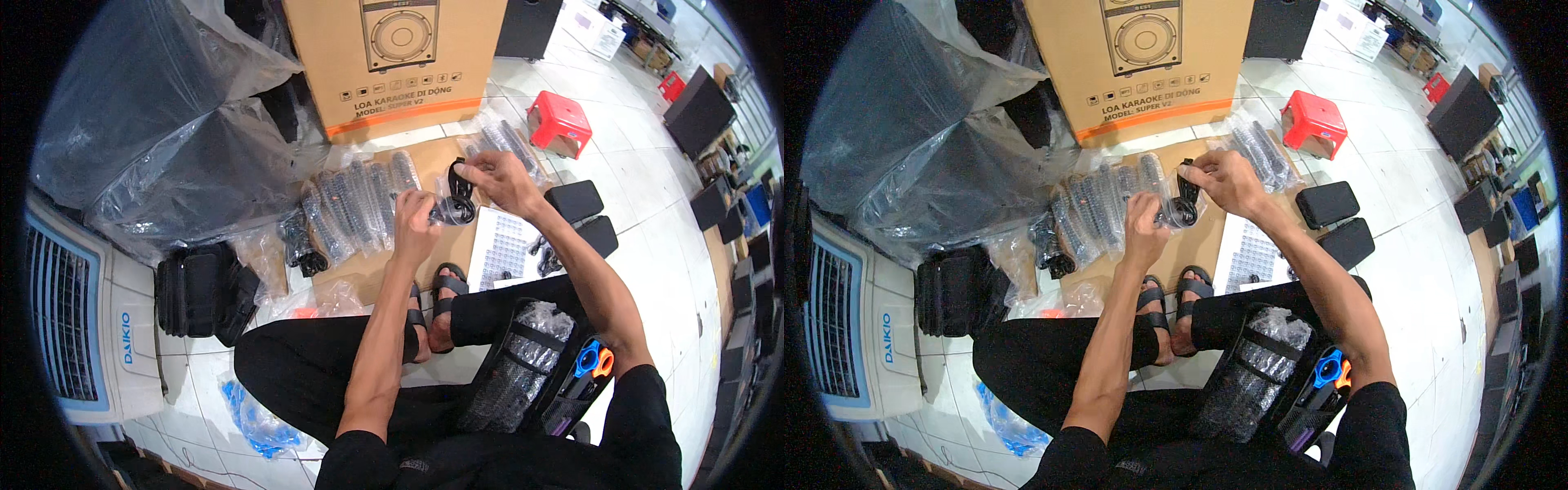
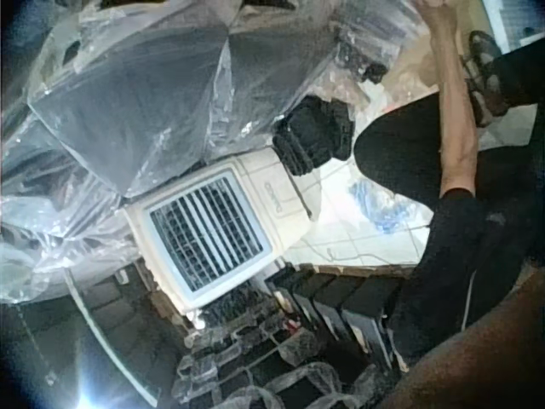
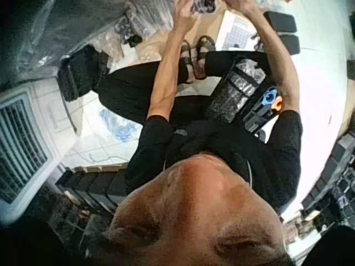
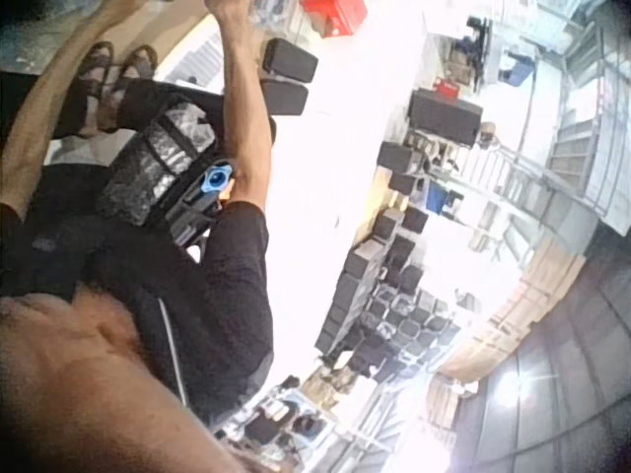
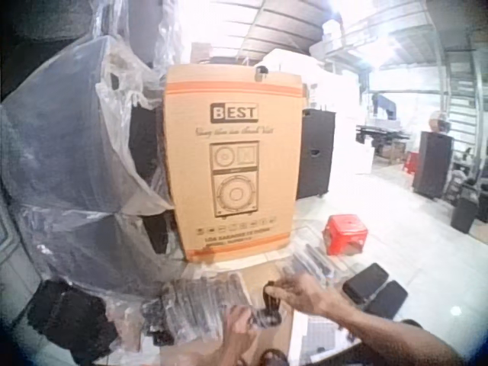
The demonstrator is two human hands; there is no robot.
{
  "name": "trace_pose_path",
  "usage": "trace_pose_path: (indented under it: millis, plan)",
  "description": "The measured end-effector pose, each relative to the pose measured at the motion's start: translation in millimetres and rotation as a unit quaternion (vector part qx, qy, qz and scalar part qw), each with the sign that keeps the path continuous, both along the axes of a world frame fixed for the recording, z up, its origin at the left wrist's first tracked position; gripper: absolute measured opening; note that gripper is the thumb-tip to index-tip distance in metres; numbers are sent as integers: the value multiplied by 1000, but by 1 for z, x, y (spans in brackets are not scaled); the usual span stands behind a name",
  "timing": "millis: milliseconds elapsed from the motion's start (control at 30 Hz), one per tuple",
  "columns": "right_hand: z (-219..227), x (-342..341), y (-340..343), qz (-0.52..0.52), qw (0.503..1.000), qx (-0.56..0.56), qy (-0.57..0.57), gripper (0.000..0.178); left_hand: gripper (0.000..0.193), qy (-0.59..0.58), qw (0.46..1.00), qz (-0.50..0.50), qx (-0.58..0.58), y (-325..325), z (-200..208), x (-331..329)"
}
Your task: The person sits on the floor and packs a black microphone into a black carrying case. They unwrap the microphone from bubble wrap, place it in the case, add a purple pen and a cable, then zip the case closed.
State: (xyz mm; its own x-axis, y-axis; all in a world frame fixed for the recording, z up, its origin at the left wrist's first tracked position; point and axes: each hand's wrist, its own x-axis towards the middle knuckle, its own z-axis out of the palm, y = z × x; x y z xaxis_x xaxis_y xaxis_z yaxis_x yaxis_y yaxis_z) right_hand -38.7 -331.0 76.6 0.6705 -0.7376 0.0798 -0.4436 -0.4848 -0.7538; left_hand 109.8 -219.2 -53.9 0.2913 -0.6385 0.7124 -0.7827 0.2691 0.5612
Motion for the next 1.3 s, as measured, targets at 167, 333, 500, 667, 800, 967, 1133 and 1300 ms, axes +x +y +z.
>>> trace_pose_path:
  millis: [167, 333, 500, 667, 800, 967, 1133, 1300]
  plan:
    - [11, -12, 7, -44, 994, -98, 22, 31, 37, -2, 1000, 21, 23, 1, -18, 7]
    - [-7, -37, 14, -47, 985, -88, -144, 25, 45, 21, 996, 17, 83, 5, -10, -1]
    - [2, -28, 24, -128, 968, -101, -191, 23, 38, -68, 988, -26, 136, 8, 1, -11]
    - [29, -48, -6, -223, 894, -97, -377, 32, 37, -60, 939, 108, 322, 4, -43, 8]
    - [55, -84, 27, -208, 915, 48, -343, 38, 29, -94, 868, 299, 386, 55, -134, 117]
    - [50, -175, 77, -207, 961, -156, -92, 32, 38, 32, 726, 315, 610, 68, -135, 107]
    - [31, -235, 127, -283, 950, -136, -5, 24, 52, -41, 789, 284, 543, 33, -75, 85]
    - [26, -258, 161, -310, 948, -65, 23, 21, 32, 130, 966, -36, 219, -10, 57, -50]
